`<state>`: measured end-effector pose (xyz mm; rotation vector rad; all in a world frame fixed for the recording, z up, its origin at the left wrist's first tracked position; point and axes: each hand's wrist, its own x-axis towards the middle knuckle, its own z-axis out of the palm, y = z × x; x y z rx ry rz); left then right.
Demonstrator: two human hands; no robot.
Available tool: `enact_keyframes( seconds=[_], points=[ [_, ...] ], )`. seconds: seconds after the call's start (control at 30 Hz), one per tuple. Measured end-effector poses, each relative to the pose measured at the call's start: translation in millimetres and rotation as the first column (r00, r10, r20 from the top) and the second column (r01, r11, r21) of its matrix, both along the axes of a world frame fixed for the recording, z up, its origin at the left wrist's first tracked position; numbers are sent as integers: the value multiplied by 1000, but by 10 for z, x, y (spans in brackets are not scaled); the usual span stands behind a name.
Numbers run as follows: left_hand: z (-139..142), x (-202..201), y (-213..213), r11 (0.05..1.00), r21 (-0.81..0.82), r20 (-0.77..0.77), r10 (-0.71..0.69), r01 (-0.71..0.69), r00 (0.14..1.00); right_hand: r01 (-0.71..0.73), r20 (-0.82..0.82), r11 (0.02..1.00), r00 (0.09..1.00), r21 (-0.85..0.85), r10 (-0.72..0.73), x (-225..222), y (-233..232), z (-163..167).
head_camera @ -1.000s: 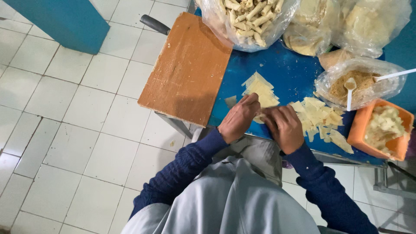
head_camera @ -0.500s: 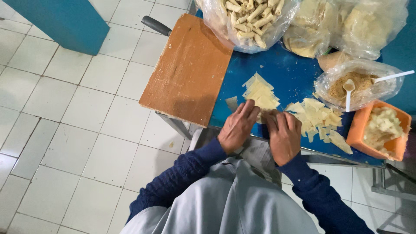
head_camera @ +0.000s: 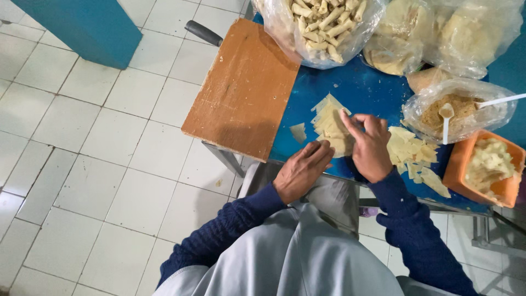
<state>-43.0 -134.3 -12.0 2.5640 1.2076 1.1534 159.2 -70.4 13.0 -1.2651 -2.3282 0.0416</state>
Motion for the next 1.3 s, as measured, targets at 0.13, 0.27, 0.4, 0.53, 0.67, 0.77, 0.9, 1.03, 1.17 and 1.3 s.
enact_keyframes(
  seconds=[0.13, 0.27, 0.4, 0.53, 0.67, 0.77, 0.9, 1.03, 1.17, 1.3],
  points=[
    [3, -2, -10, 1000, -1, -66, 19, -19, 998, -99, -106, 995, 989, 11, 99, -50, -24, 21],
    [8, 5, -15, 999, 1, -60, 36, -36, 998, -65, 42, 983, 997, 174, 58, -65, -59, -73],
    [18, 3, -21, 999, 8, -36, 35, -34, 999, -87, 151, 966, 987, 245, 51, 102, -31, -108],
    [26, -17, -23, 999, 31, -46, 27, -26, 999, 12, 87, 999, 996, -52, -7, 313, 149, 81],
    [27, -8, -26, 999, 40, -42, 39, -37, 998, -82, -337, 860, 935, -504, -108, 334, 647, 542],
    [29, 2, -26, 999, 22, -18, 44, -44, 999, -535, -863, 788, 506, -304, 10, 310, 888, 948],
    [43, -6, -33, 998, 41, -21, 51, -50, 998, -190, -526, 982, 836, -15, 153, 496, 712, 1294],
    [57, -35, -29, 999, 32, -21, 38, -38, 999, 213, -17, 966, 977, 148, -213, 968, 284, 1146],
    [48, -60, 0, 1000, 0, 0, 14, -14, 1000, 539, 358, 806, 722, 244, -592, 1276, 166, 471],
    [23, -91, -25, 999, -32, 23, -14, 15, 1000, 574, 325, 767, 695, 287, -642, 1414, 262, 5]
  ],
)
